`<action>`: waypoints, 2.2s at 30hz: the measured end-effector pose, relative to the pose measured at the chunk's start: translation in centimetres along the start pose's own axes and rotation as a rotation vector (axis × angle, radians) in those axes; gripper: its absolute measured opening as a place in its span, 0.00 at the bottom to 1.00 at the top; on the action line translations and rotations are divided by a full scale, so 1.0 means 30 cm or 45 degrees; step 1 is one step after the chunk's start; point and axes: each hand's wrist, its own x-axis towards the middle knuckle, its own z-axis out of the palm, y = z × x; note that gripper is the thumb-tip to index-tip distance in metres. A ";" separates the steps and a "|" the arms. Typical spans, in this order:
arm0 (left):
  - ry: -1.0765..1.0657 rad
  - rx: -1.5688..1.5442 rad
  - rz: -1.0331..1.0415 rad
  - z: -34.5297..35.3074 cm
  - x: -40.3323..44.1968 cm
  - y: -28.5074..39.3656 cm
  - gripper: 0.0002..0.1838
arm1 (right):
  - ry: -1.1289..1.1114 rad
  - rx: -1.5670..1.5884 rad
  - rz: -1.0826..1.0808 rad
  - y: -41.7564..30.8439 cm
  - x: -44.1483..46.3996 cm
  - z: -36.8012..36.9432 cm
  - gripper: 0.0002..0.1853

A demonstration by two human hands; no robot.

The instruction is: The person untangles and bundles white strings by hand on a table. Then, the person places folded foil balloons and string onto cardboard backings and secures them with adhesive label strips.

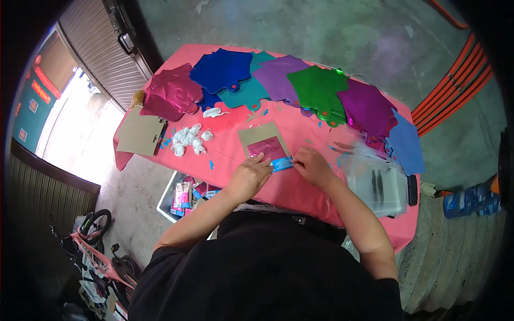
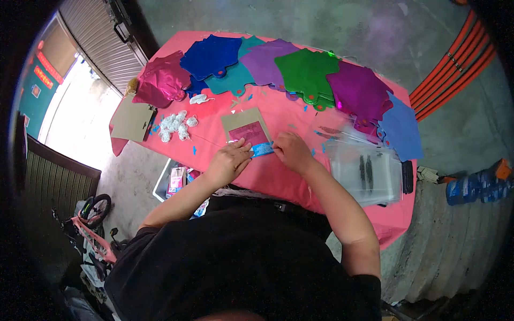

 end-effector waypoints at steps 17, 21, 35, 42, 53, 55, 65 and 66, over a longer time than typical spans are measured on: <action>0.325 0.267 -0.359 -0.043 0.121 -0.216 0.15 | 0.053 -0.073 0.086 -0.061 -0.007 0.013 0.10; 0.065 0.060 -0.742 -0.029 0.167 -0.288 0.14 | 0.044 -0.113 0.144 -0.057 -0.011 0.029 0.11; 0.166 -1.579 -1.012 -0.010 0.217 -0.271 0.11 | 0.060 0.524 0.565 0.020 0.063 -0.011 0.16; 0.080 -1.479 -0.837 0.044 0.240 -0.219 0.13 | 0.386 1.340 0.739 0.060 0.168 0.037 0.12; 0.352 -1.344 -0.846 0.107 0.218 -0.149 0.15 | 0.781 1.398 0.867 0.043 0.181 0.075 0.12; 0.351 -1.535 -0.894 0.100 0.226 -0.150 0.14 | 0.790 1.412 0.858 0.033 0.186 0.069 0.12; 0.348 -1.100 -0.944 0.143 0.223 -0.269 0.12 | 0.825 1.156 0.773 0.095 0.164 0.082 0.09; 0.437 -1.055 -0.875 0.141 0.217 -0.271 0.11 | 0.823 1.155 0.772 0.107 0.153 0.075 0.09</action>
